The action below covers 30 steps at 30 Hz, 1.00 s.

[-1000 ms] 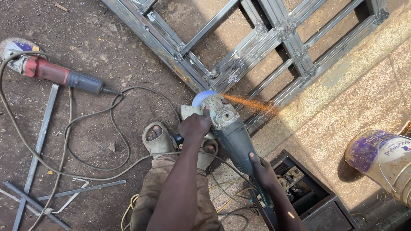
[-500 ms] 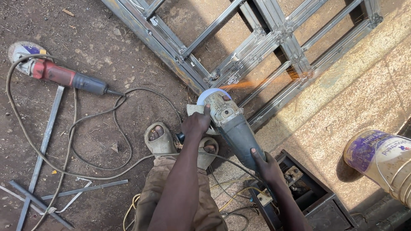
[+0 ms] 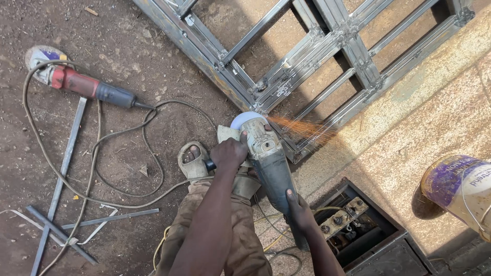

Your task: Using an angle grinder to smooth out weld joints on a metal frame structure

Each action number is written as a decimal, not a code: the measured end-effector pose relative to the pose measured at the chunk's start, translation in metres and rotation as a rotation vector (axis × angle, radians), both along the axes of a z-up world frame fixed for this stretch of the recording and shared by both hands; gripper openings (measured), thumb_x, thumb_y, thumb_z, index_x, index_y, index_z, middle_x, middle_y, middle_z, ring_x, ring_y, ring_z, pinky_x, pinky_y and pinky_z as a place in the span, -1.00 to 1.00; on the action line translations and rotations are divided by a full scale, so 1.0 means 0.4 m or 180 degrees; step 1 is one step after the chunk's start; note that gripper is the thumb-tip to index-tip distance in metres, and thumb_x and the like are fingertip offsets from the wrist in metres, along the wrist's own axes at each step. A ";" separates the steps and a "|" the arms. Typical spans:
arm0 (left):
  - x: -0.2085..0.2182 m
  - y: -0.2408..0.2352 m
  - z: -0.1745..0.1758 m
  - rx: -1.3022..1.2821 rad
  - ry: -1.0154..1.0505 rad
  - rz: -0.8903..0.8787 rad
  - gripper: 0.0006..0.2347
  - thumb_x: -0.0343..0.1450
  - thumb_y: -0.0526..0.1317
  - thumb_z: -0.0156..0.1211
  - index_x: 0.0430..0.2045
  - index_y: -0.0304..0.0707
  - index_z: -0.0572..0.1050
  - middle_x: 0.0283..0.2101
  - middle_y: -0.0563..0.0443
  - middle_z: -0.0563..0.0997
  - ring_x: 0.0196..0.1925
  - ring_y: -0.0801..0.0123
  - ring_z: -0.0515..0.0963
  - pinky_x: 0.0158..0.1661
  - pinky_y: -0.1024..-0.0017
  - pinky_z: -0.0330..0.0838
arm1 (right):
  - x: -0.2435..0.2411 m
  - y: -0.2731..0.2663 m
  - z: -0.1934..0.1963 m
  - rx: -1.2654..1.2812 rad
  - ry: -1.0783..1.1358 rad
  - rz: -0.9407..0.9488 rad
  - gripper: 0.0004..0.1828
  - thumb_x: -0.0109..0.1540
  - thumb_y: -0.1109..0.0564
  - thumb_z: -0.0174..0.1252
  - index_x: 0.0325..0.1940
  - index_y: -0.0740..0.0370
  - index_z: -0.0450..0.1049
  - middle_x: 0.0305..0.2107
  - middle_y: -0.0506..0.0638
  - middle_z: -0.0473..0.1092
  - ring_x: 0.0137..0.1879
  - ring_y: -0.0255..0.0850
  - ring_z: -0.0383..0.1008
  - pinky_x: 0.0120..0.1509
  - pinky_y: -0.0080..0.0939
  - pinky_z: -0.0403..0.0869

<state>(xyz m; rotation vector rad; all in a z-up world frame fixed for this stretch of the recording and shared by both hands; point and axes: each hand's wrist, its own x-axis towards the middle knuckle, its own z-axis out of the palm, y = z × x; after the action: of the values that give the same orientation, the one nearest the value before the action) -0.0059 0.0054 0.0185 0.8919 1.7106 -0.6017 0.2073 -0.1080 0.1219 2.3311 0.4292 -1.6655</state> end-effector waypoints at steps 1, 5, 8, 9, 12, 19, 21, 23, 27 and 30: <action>-0.001 0.003 0.018 -0.0210 0.0068 -0.0023 -0.25 0.56 0.27 -0.66 -0.10 -0.24 0.63 -0.05 -0.20 0.68 0.00 -0.01 0.65 -0.08 0.11 0.43 | 0.003 -0.003 0.003 -0.0123 0.0050 -0.0040 -0.20 0.23 -0.45 -0.16 0.11 0.28 0.48 -0.26 0.25 0.52 -0.23 -0.03 0.51 -0.21 -0.05 0.48; 0.002 0.023 0.015 -0.0047 0.0082 -0.0193 -0.20 0.55 0.29 -0.72 -0.23 -0.25 0.66 -0.17 -0.16 0.69 -0.11 0.03 0.66 -0.10 0.13 0.40 | 0.007 -0.033 -0.049 -0.0478 -0.0176 0.0030 0.14 0.10 -0.65 -0.26 0.47 0.20 0.30 0.34 0.39 0.25 0.49 0.22 0.25 0.57 0.16 0.25; -0.009 -0.008 -0.026 0.0096 0.0071 -0.0216 -0.19 0.53 0.33 -0.74 -0.50 -0.23 0.61 -0.40 -0.11 0.63 -0.35 0.12 0.58 -0.25 0.15 0.33 | 0.007 -0.055 -0.069 0.0273 0.0102 -0.0165 -0.06 0.19 -0.47 -0.16 0.44 0.22 0.27 0.28 0.28 0.36 0.41 0.19 0.36 0.47 0.19 0.37; -0.011 -0.022 -0.027 0.0108 0.0104 -0.0163 -0.21 0.53 0.32 -0.72 -0.32 -0.24 0.61 -0.25 -0.17 0.66 -0.20 0.02 0.61 -0.18 0.10 0.36 | 0.011 -0.056 -0.067 0.0192 0.0167 -0.0101 -0.09 0.18 -0.48 -0.17 0.35 0.22 0.36 0.16 0.25 0.44 0.25 0.10 0.46 0.30 0.11 0.44; 0.010 0.012 0.004 0.0106 0.0181 -0.0211 -0.21 0.54 0.31 -0.71 -0.24 -0.24 0.63 -0.21 -0.18 0.67 -0.16 0.01 0.63 -0.17 0.10 0.37 | 0.021 -0.052 -0.067 0.0275 0.0241 -0.0266 -0.23 0.22 -0.45 -0.14 0.07 0.27 0.48 -0.22 0.20 0.48 -0.14 -0.04 0.48 -0.10 -0.03 0.43; 0.022 0.052 0.047 -0.0166 0.0374 -0.0265 -0.24 0.57 0.28 -0.67 -0.06 -0.25 0.61 -0.01 -0.22 0.66 0.05 -0.05 0.64 0.00 0.06 0.39 | 0.026 -0.060 -0.094 0.0268 0.0405 -0.0250 -0.10 0.18 -0.50 -0.20 0.25 0.20 0.51 0.11 0.18 0.53 0.25 -0.02 0.51 0.32 0.01 0.46; 0.020 0.046 0.045 0.0023 0.0352 -0.0345 -0.23 0.54 0.29 -0.68 -0.01 -0.31 0.58 0.03 -0.27 0.66 0.14 -0.10 0.60 0.10 0.04 0.37 | 0.042 -0.111 -0.167 0.0580 0.0430 -0.0601 -0.32 0.27 -0.41 -0.08 -0.02 0.23 0.50 -0.33 0.21 0.43 -0.20 -0.03 0.47 -0.09 -0.06 0.44; 0.035 0.033 0.048 0.0173 0.0317 -0.0417 -0.20 0.51 0.29 -0.69 0.04 -0.38 0.55 0.07 -0.33 0.65 0.24 -0.16 0.56 0.20 0.01 0.34 | 0.065 -0.148 -0.201 0.0852 0.0441 -0.0944 -0.42 0.35 -0.33 0.03 -0.28 0.26 0.49 -0.76 0.23 0.33 -0.65 -0.03 0.43 -0.51 -0.12 0.43; 0.068 0.012 0.056 0.0117 0.0208 -0.0300 -0.21 0.53 0.26 -0.69 0.05 -0.43 0.54 0.05 -0.39 0.64 0.23 -0.20 0.56 0.19 0.00 0.35 | 0.118 -0.179 -0.205 0.0955 0.0393 -0.1013 -0.44 0.34 -0.29 0.11 -0.28 0.31 0.50 -0.76 0.29 0.32 -0.65 0.00 0.43 -0.55 -0.09 0.42; 0.088 -0.022 0.020 0.0096 0.0025 -0.0184 -0.19 0.52 0.30 -0.70 0.04 -0.43 0.53 0.06 -0.39 0.64 0.25 -0.20 0.55 0.22 -0.01 0.32 | 0.152 -0.136 -0.128 0.0804 0.0228 -0.0760 -0.42 0.30 -0.32 0.17 -0.18 0.33 0.54 -0.63 0.32 0.36 -0.52 0.04 0.45 -0.42 -0.01 0.48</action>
<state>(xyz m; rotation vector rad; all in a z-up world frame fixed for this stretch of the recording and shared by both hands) 0.0294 -0.0035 0.0266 0.9642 1.7098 -0.6200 0.2680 -0.1624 0.0706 2.5976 0.4097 -1.9066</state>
